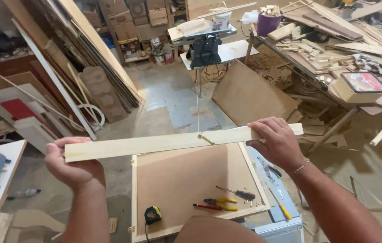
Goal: Assembling a wooden box by attaching hinges and a lid using a screwdriver
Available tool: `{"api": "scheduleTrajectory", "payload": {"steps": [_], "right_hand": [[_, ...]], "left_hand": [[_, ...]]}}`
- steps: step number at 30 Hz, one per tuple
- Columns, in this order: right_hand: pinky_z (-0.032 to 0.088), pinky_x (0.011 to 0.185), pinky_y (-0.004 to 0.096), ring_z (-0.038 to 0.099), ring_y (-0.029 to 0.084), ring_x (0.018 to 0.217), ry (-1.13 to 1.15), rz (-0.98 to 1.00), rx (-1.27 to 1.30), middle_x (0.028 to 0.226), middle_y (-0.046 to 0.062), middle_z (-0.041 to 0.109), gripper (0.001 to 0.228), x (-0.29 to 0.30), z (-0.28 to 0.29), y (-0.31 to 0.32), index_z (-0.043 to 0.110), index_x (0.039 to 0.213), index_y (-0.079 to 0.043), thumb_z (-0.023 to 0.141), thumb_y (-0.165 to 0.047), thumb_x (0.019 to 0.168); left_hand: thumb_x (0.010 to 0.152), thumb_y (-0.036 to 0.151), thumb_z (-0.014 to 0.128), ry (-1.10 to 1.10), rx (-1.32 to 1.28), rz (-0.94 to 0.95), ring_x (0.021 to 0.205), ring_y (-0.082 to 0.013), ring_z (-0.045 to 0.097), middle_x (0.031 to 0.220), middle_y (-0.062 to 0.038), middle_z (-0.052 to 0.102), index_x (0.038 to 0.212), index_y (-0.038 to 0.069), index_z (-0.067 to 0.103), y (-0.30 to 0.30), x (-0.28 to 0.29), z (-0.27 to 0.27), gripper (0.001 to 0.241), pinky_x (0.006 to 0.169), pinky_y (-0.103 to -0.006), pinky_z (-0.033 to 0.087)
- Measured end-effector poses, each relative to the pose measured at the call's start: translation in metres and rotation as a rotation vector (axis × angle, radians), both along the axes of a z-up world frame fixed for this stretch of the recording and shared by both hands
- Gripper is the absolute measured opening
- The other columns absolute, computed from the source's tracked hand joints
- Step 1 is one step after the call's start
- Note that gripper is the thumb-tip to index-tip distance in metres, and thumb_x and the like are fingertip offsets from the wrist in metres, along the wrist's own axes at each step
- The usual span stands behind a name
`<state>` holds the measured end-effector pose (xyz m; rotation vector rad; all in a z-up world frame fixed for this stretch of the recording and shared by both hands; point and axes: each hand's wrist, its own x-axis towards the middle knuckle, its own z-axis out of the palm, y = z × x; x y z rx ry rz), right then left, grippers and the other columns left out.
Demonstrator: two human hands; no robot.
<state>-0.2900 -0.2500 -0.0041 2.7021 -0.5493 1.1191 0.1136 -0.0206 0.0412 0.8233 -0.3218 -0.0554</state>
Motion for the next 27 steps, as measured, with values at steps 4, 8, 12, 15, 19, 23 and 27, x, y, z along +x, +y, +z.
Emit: {"api": "scheduleTrajectory", "payload": {"steps": [4,8,12,15,19,23,27], "right_hand": [[0.051,0.082,0.041,0.066,0.027,0.094,0.089,0.040,-0.067,0.106,0.006,0.071,0.044,0.012,0.012,-0.003,0.067,0.115,-0.011,0.071,-0.047,0.091],[0.054,0.083,0.042,0.070,0.028,0.094,0.059,0.139,-0.052,0.099,0.007,0.069,0.041,0.029,0.014,0.000,0.068,0.114,-0.012,0.079,-0.039,0.085],[0.054,0.082,0.042,0.070,0.028,0.093,0.123,0.150,-0.030,0.098,0.007,0.069,0.040,0.044,0.016,0.005,0.068,0.113,-0.011,0.080,-0.036,0.084],[0.054,0.083,0.041,0.070,0.025,0.093,0.176,0.139,0.020,0.097,0.005,0.069,0.040,0.052,0.009,0.000,0.068,0.114,-0.015,0.079,-0.039,0.084],[0.054,0.084,0.040,0.070,0.026,0.093,0.205,0.128,0.051,0.095,0.006,0.069,0.042,0.058,0.009,-0.004,0.068,0.116,-0.013,0.080,-0.038,0.083],[0.053,0.086,0.040,0.070,0.025,0.095,0.241,0.083,0.068,0.096,0.005,0.069,0.043,0.063,0.012,-0.009,0.068,0.117,-0.014,0.079,-0.038,0.083],[0.053,0.092,0.041,0.071,0.024,0.099,0.196,0.064,0.096,0.099,0.003,0.071,0.045,0.064,0.008,-0.011,0.071,0.119,-0.016,0.079,-0.042,0.083]], "left_hand": [[0.096,0.036,0.037,0.084,-0.039,0.012,0.062,-0.0210,0.053,0.062,-0.006,0.054,0.067,0.014,0.058,0.013,0.005,-0.051,0.042,0.064,-0.0355,0.044],[0.104,0.045,0.040,0.165,0.038,0.060,0.067,-0.0194,0.061,0.062,-0.009,0.053,0.072,0.016,0.053,0.022,0.010,-0.085,0.045,0.074,-0.0268,0.049],[0.102,0.047,0.045,0.297,0.105,0.069,0.063,-0.0144,0.061,0.061,-0.005,0.055,0.072,0.018,0.054,0.030,0.016,-0.096,0.042,0.068,-0.0217,0.049],[0.099,0.051,0.049,0.263,0.162,0.079,0.068,-0.0179,0.065,0.069,-0.006,0.060,0.080,0.019,0.057,0.033,0.051,-0.147,0.038,0.071,-0.0257,0.051],[0.101,0.051,0.047,0.230,0.198,0.058,0.068,-0.0172,0.066,0.070,-0.006,0.060,0.083,0.018,0.056,0.034,0.051,-0.140,0.038,0.071,-0.0244,0.052],[0.103,0.051,0.048,0.190,0.255,0.053,0.070,-0.0153,0.066,0.073,-0.004,0.061,0.087,0.018,0.060,0.033,0.059,-0.144,0.039,0.070,-0.0235,0.051],[0.113,0.040,0.035,-0.222,0.395,0.365,0.100,-0.0133,0.056,0.108,-0.010,0.062,0.112,0.004,0.065,0.037,0.025,-0.122,0.047,0.094,-0.0230,0.045]]}}
